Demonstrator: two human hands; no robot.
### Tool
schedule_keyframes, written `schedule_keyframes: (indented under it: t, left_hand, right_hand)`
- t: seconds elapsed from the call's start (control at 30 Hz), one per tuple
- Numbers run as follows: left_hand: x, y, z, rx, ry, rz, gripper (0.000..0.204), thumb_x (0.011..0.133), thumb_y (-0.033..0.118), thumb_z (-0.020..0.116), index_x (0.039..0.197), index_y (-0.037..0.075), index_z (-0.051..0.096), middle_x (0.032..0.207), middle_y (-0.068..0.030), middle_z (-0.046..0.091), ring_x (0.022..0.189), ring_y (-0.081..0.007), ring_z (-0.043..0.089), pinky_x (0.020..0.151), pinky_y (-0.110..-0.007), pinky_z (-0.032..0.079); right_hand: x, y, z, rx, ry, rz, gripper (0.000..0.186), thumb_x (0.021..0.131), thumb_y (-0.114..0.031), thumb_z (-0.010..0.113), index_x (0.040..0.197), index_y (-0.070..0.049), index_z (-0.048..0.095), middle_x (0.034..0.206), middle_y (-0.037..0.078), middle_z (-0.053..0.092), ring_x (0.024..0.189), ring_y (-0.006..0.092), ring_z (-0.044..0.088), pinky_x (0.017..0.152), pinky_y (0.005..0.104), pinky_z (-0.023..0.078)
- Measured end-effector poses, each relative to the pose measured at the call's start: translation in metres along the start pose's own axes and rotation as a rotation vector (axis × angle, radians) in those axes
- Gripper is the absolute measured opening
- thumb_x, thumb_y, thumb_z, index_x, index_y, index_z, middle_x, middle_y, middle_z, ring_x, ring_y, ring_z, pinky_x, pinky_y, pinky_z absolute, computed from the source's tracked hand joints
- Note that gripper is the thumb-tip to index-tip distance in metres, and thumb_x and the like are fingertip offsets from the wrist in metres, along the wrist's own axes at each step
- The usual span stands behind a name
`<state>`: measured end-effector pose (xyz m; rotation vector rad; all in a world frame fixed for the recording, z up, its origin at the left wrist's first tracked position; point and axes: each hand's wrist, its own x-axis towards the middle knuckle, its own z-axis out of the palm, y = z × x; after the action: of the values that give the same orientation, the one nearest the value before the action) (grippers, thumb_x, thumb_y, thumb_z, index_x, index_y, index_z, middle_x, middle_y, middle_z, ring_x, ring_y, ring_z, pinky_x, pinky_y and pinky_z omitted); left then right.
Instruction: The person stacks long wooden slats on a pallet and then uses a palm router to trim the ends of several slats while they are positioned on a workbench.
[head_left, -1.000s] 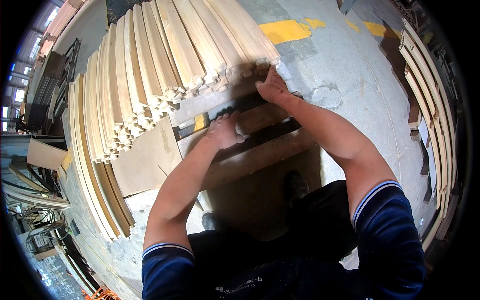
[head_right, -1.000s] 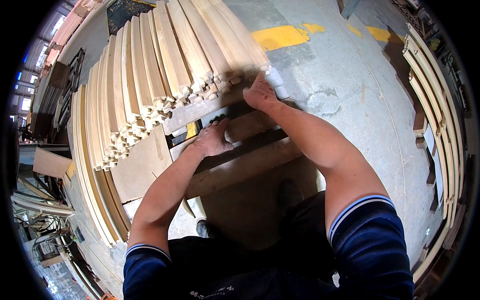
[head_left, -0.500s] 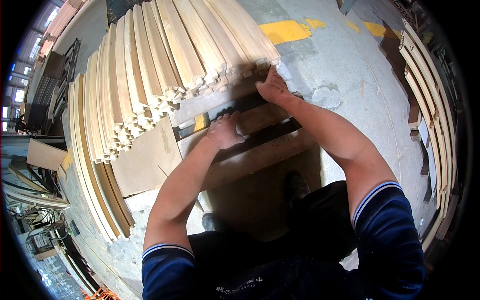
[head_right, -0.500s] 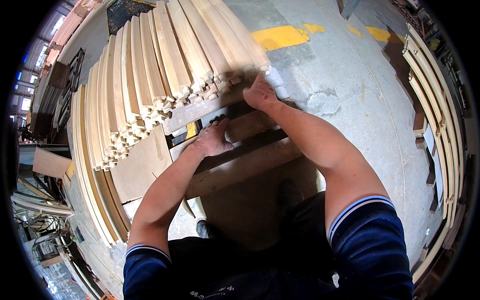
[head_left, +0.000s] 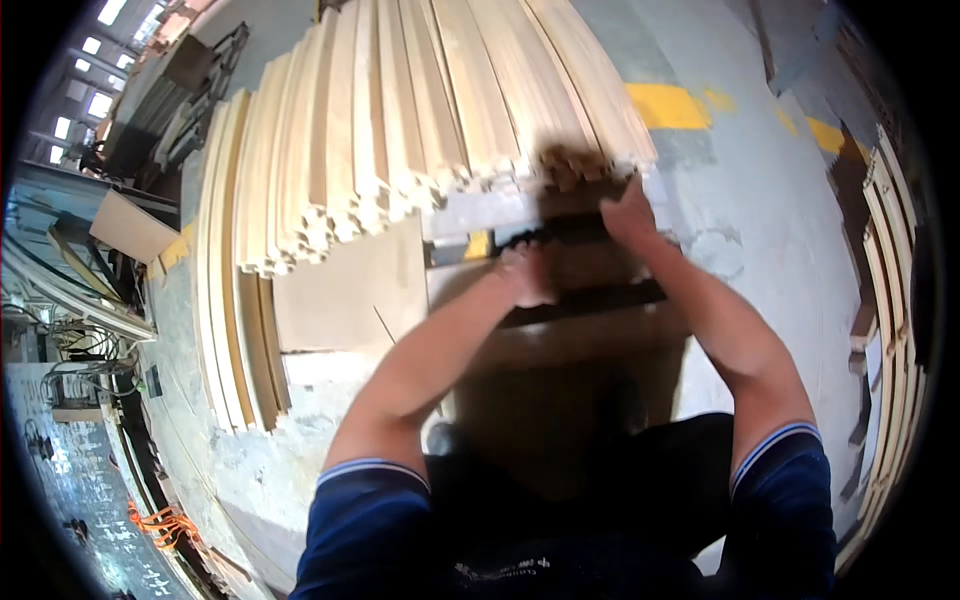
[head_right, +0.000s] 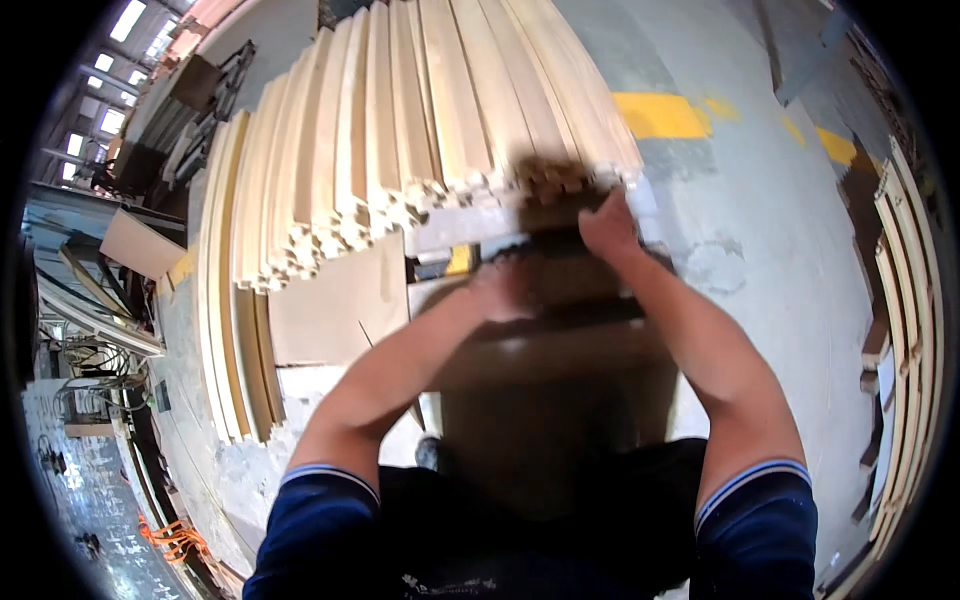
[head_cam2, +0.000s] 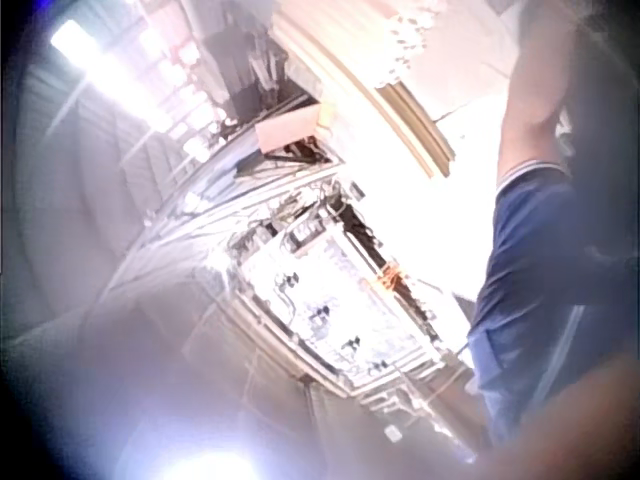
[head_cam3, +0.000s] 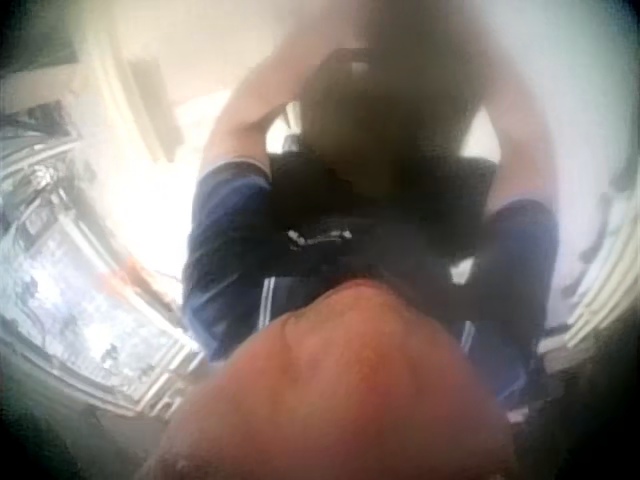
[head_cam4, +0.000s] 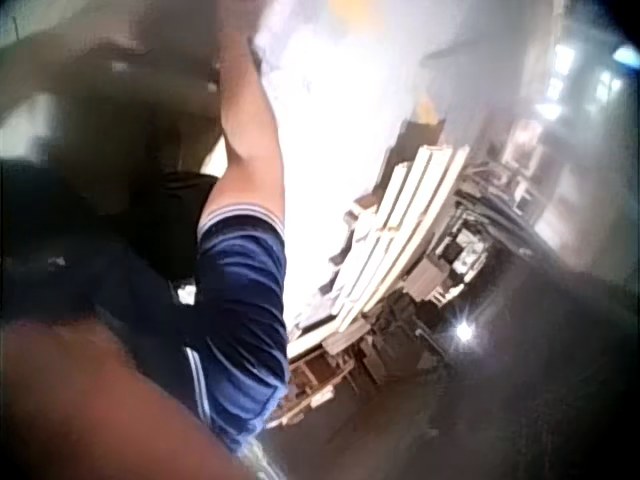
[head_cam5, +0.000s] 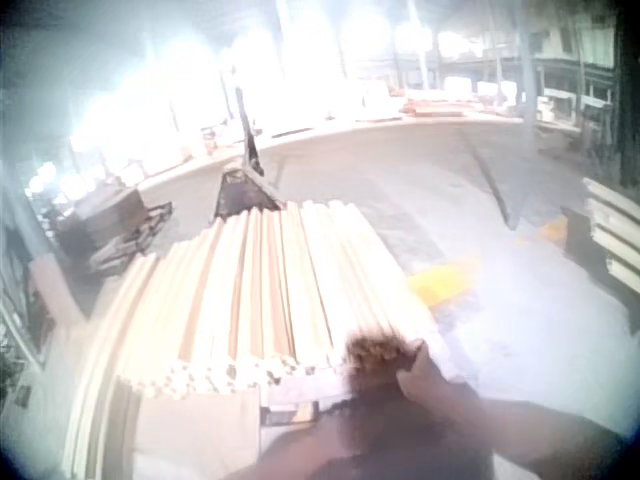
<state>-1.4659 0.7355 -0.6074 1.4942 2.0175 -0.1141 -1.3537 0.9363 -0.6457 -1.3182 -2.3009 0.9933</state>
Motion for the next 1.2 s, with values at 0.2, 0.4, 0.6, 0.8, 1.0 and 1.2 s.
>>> schedule_keyframes:
  t: [0.2, 0.4, 0.6, 0.8, 1.0, 1.2]
  left_hand:
    - [-0.008, -0.024, 0.001, -0.134, -0.015, 0.029, 0.087, 0.083, 0.037, 0.078, 0.156, 0.011, 0.038, 0.144, -0.0228, 0.055, 0.136, -0.0419, 0.051, 0.113, -0.053, 0.042]
    - [-0.066, -0.02, -0.036, -0.516, 0.027, 0.258, 0.023, 0.092, 0.027, 0.064, 0.095, 0.006, 0.073, 0.098, -0.0253, 0.07, 0.097, -0.0447, 0.068, 0.079, -0.053, 0.054]
    - [-0.168, -0.003, -0.099, -0.825, -0.079, -0.205, 0.023, 0.094, 0.023, 0.062, 0.095, 0.003, 0.072, 0.1, -0.0225, 0.071, 0.099, -0.0375, 0.069, 0.086, -0.044, 0.054]
    - [-0.283, 0.032, -0.103, -0.567, -0.194, -0.101, 0.023, 0.091, 0.014, 0.058, 0.098, 0.004, 0.078, 0.108, -0.0181, 0.076, 0.102, -0.0364, 0.072, 0.093, -0.041, 0.056]
    - [-0.366, 0.128, -0.147, -0.583, -0.354, 0.172, 0.023, 0.087, 0.014, 0.06, 0.096, 0.004, 0.079, 0.102, -0.0178, 0.075, 0.099, -0.0354, 0.071, 0.093, -0.042, 0.056]
    - [-0.344, 0.255, -0.225, -0.328, -0.587, 0.187, 0.023, 0.089, 0.023, 0.066, 0.098, 0.005, 0.078, 0.106, -0.0189, 0.075, 0.106, -0.0371, 0.069, 0.096, -0.043, 0.054]
  right_hand:
    - [-0.022, -0.043, 0.038, -0.079, -0.048, 0.016, 0.063, 0.084, -0.028, 0.071, 0.133, 0.008, 0.055, 0.127, 0.033, 0.064, 0.123, 0.0489, 0.059, 0.107, 0.0501, 0.048]
    - [-0.05, -0.072, -0.05, -0.212, -0.745, -0.062, 0.041, 0.089, -0.041, 0.064, 0.09, -0.002, 0.077, 0.096, 0.025, 0.073, 0.099, 0.0432, 0.07, 0.09, 0.0517, 0.055]
    - [-0.167, -0.114, -0.148, -0.14, -0.814, 0.001, 0.036, 0.09, -0.037, 0.06, 0.095, -0.005, 0.076, 0.103, 0.021, 0.074, 0.102, 0.042, 0.069, 0.09, 0.0506, 0.055]
    - [-0.303, -0.123, -0.277, -0.126, -0.768, 0.235, 0.029, 0.089, -0.027, 0.06, 0.106, -0.006, 0.072, 0.104, 0.021, 0.073, 0.104, 0.0409, 0.069, 0.09, 0.0506, 0.055]
    - [-0.43, -0.143, -0.434, -0.06, -0.882, 0.643, 0.071, 0.09, -0.039, 0.063, 0.152, -0.01, 0.048, 0.135, 0.023, 0.065, 0.125, 0.0413, 0.062, 0.105, 0.0513, 0.05]
    - [-0.538, -0.119, -0.529, 0.153, -0.778, 0.948, 0.09, 0.093, -0.056, 0.062, 0.159, -0.004, 0.032, 0.146, 0.027, 0.056, 0.134, 0.0446, 0.055, 0.112, 0.0504, 0.046]
